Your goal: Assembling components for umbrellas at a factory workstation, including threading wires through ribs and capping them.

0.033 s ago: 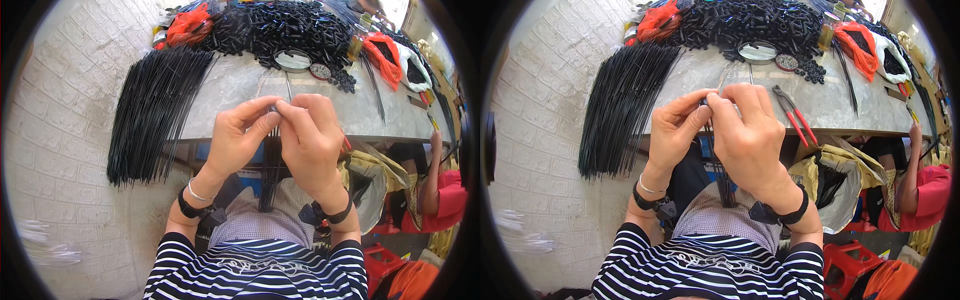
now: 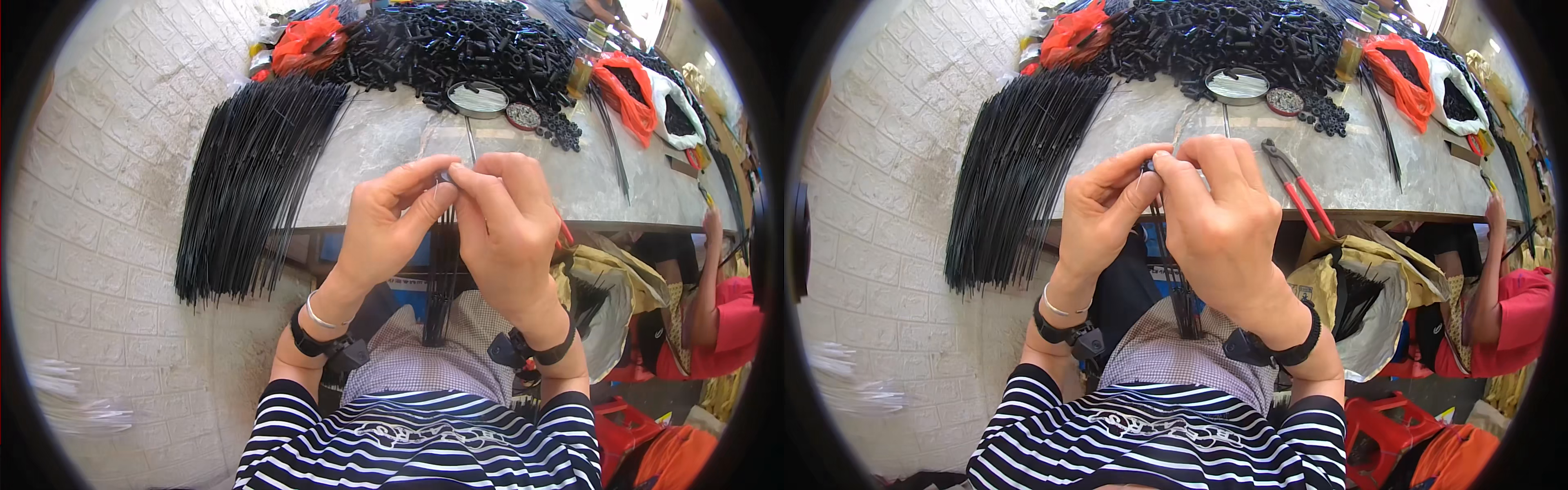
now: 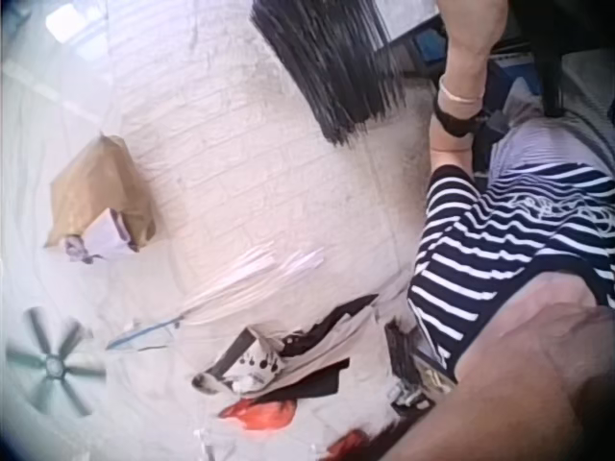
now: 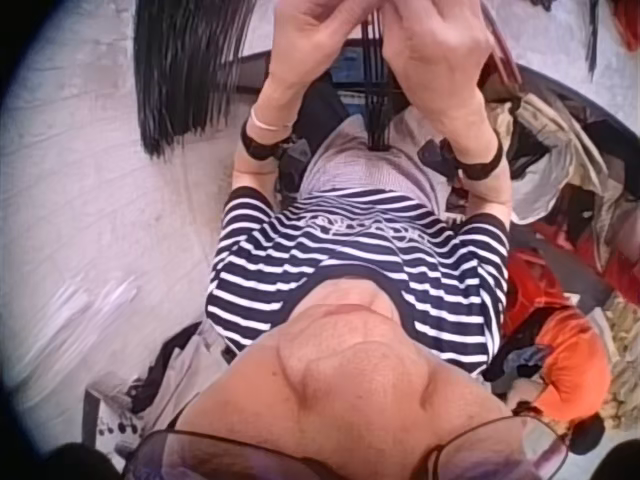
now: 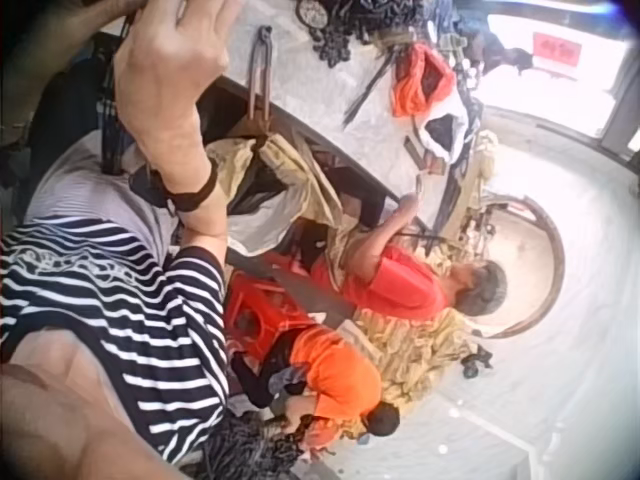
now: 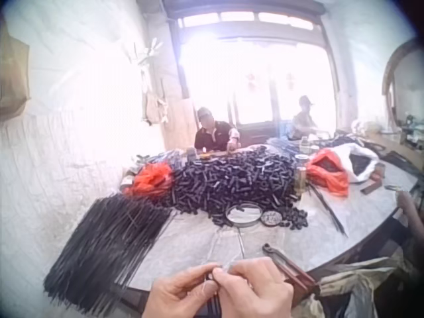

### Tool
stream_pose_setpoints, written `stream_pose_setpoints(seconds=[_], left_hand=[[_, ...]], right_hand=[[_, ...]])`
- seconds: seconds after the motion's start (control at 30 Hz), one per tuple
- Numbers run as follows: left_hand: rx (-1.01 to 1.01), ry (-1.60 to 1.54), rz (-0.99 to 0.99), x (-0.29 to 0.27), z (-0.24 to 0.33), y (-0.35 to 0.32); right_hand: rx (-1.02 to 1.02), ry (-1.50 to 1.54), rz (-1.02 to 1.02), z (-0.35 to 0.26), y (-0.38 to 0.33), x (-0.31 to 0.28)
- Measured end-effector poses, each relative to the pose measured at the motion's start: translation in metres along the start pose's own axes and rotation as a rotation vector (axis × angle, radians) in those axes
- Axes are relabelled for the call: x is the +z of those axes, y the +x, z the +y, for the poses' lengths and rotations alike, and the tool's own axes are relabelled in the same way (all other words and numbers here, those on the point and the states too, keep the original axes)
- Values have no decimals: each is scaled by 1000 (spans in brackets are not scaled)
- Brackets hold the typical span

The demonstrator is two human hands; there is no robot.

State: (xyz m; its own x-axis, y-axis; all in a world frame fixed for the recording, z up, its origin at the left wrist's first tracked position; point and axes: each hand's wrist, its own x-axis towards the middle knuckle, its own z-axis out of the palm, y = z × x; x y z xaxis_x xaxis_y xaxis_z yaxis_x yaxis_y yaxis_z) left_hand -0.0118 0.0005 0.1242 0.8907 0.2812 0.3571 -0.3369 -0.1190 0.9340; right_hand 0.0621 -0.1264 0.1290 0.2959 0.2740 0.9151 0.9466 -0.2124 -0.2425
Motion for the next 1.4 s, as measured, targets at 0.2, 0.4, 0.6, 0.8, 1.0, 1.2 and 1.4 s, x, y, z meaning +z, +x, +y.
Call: stream_pose_setpoints(seconds=[0.2, 0.4, 0.6, 0.8, 1.0, 1.2, 1.4], left_hand=[[8, -62, -59, -5, 2, 4], [-76, -234, -151, -16, -3, 6], [-57, -307, -182, -18, -8, 5], [20, -338, -239, -20, -12, 1], [14, -327, -229, -16, -11, 1], [70, -322, -260, -13, -13, 2], [92, -270, -190, -6, -15, 5]], right_hand=[[256, 334, -48, -1, 0, -3], [430, 450, -117, -2, -14, -9], [433, 469, -71, -11, -19, -9], [276, 432, -3, -14, -24, -11], [257, 448, 64, -19, -31, -8], [234, 466, 111, -15, -34, -5], [197, 387, 120, -6, -34, -3]])
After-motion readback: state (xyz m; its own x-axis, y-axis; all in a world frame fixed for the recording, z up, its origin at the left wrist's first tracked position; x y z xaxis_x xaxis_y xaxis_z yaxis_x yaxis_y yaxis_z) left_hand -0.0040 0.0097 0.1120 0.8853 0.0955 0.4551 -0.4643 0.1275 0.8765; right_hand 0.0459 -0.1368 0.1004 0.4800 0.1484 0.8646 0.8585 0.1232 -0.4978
